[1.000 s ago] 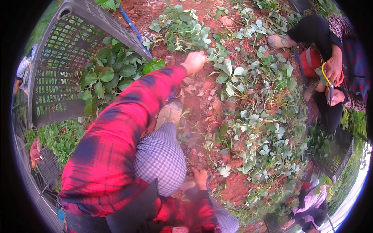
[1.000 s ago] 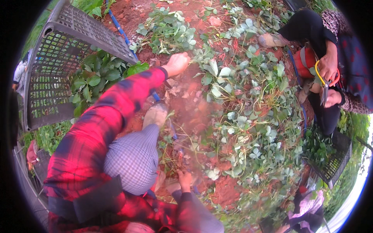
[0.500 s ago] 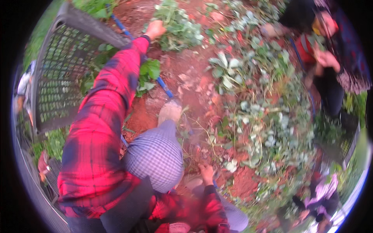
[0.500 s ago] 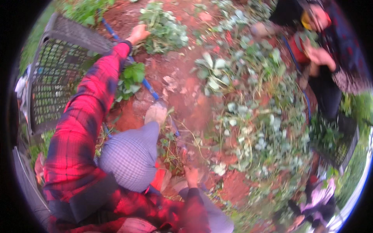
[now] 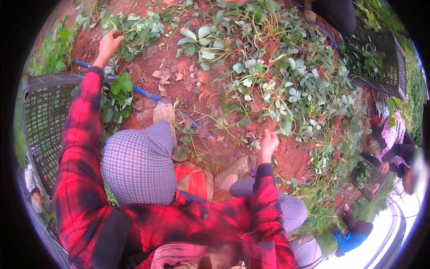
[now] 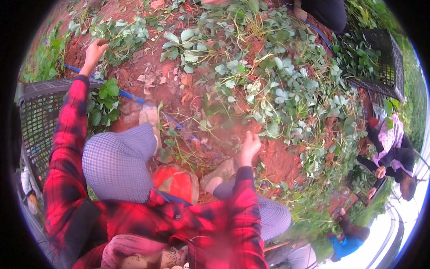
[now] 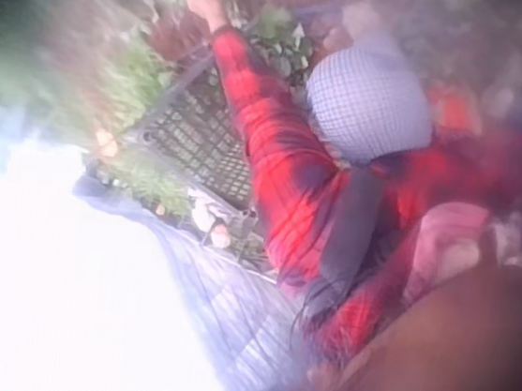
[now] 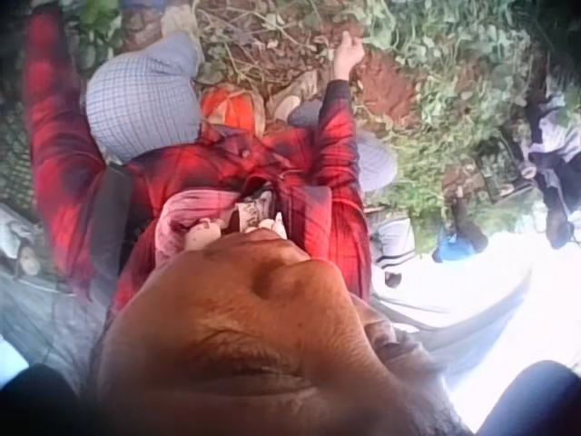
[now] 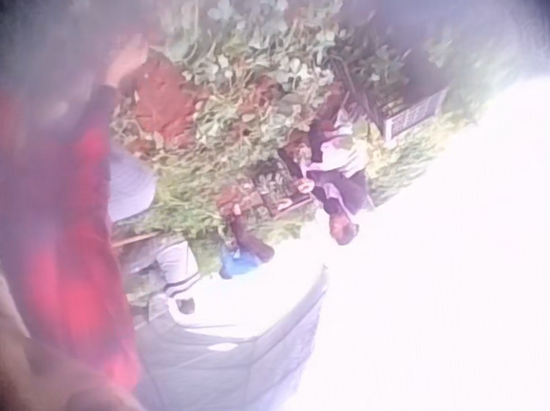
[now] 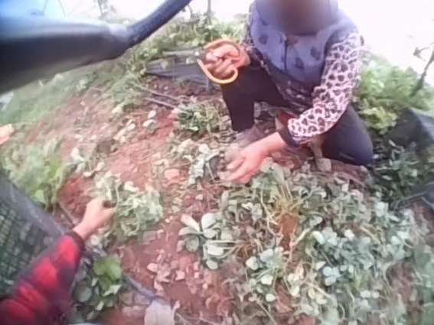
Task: The person is harvesting leafy vegetables in a garden. They are picking the vegetables by hand and placing them into a basket.
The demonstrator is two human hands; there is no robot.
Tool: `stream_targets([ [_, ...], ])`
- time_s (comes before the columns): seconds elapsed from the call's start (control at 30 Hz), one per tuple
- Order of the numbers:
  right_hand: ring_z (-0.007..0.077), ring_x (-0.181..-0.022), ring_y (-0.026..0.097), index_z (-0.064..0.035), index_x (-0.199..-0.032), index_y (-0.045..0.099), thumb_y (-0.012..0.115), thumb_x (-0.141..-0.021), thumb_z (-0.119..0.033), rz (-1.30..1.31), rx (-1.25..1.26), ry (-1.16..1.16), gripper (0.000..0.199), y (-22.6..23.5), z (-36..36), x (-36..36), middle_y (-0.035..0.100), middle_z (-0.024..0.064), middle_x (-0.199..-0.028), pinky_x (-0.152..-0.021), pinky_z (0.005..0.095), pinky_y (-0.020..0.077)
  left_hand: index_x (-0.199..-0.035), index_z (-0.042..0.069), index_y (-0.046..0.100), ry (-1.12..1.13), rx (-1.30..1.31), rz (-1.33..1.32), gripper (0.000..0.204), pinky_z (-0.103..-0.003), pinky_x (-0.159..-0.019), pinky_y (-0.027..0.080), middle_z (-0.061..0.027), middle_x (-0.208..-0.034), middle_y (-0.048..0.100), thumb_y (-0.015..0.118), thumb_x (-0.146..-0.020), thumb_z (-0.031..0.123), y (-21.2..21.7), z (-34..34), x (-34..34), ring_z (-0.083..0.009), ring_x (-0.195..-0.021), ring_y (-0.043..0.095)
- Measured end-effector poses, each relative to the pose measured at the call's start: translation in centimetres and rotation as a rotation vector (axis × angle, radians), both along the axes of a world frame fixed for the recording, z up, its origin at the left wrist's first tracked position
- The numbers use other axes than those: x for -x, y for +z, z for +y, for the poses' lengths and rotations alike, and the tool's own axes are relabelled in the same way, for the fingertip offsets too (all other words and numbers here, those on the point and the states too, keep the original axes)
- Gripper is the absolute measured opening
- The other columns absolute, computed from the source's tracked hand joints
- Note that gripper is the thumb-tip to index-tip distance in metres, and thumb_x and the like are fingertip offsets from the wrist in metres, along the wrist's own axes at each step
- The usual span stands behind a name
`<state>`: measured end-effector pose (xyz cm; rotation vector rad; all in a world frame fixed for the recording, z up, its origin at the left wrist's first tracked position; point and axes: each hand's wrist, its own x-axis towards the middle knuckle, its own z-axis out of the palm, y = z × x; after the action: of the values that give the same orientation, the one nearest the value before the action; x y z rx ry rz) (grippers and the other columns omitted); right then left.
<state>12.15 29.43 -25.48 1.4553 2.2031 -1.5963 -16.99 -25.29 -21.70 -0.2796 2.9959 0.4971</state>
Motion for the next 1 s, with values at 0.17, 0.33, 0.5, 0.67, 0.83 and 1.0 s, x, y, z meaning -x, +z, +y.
stream_targets([
  [0.17, 0.0089, -0.041, 0.044, 0.0032, -0.082, 0.055, 0.051, -0.081, -0.007, 0.135, 0.030, -0.370, 0.011, -3.6, 5.8, 1.4, 0.054, 0.0047, -0.060, -0.037, 0.0234, 0.0355, -0.101, 0.002, 0.057, -0.247, -0.394, -0.064, 0.027, -0.026, -0.072, 0.045, -0.0074, -0.094, 0.061, 0.056, -0.077, 0.014, 10.2, 8.5, -5.0, -0.0143, -0.081, 0.058],
  [0.33, 0.0247, -0.075, 0.057, -0.0012, -0.099, 0.056, 0.056, -0.077, -0.011, 0.038, -0.661, 0.349, 0.024, -6.2, 9.3, 6.7, 0.058, 0.0138, -0.089, -0.067, 0.0334, 0.0455, -0.094, 0.000, 0.056, -0.477, -0.437, -0.067, 0.022, -0.026, -0.068, 0.044, -0.0061, -0.084, 0.056, 0.056, -0.073, 0.009, 20.7, 17.0, -10.1, -0.0135, -0.076, 0.054],
  [0.5, 0.0327, -0.086, 0.058, -0.0015, -0.112, 0.049, 0.058, -0.072, -0.017, -0.218, -0.675, 0.711, 0.043, -8.1, 9.7, 11.1, 0.054, 0.0207, -0.104, -0.079, 0.0395, 0.0449, -0.088, -0.001, 0.056, -0.644, -0.379, -0.170, 0.024, -0.033, -0.075, 0.043, -0.0110, -0.086, 0.057, 0.058, -0.070, 0.014, 26.4, 21.8, -14.0, -0.0231, -0.082, 0.055],
  [0.67, 0.0325, -0.081, 0.059, -0.0064, -0.090, 0.063, 0.056, -0.072, -0.020, -0.201, -0.726, 0.838, 0.024, -3.7, 11.5, 10.8, 0.061, 0.0182, -0.084, -0.074, 0.0406, 0.0459, -0.089, 0.000, 0.058, -0.738, -0.515, -0.231, 0.025, -0.036, -0.077, 0.043, -0.0128, -0.090, 0.059, 0.062, -0.068, 0.014, 27.5, 24.3, -16.4, -0.0263, -0.085, 0.056],
  [0.83, 0.0227, -0.061, 0.060, -0.0015, -0.094, 0.062, 0.058, -0.074, -0.018, -0.103, -0.518, 0.633, 0.026, 0.9, 18.4, 7.8, 0.063, 0.0143, -0.080, -0.059, 0.0331, 0.0471, -0.091, 0.001, 0.059, -0.836, -0.682, -0.239, 0.025, -0.035, -0.074, 0.045, -0.0120, -0.088, 0.059, 0.063, -0.071, 0.015, 27.0, 26.0, -17.7, -0.0271, -0.084, 0.057],
  [1.0, 0.0097, -0.044, 0.051, 0.0042, -0.096, 0.060, 0.060, -0.077, -0.015, 0.052, 0.005, 0.520, 0.027, 9.7, 19.5, 4.9, 0.060, 0.0058, -0.072, -0.044, 0.0225, 0.0414, -0.093, 0.000, 0.057, -0.892, -0.795, -0.274, 0.022, -0.032, -0.067, 0.046, -0.0104, -0.086, 0.057, 0.060, -0.072, 0.007, 27.2, 27.6, -18.5, -0.0235, -0.076, 0.056],
])
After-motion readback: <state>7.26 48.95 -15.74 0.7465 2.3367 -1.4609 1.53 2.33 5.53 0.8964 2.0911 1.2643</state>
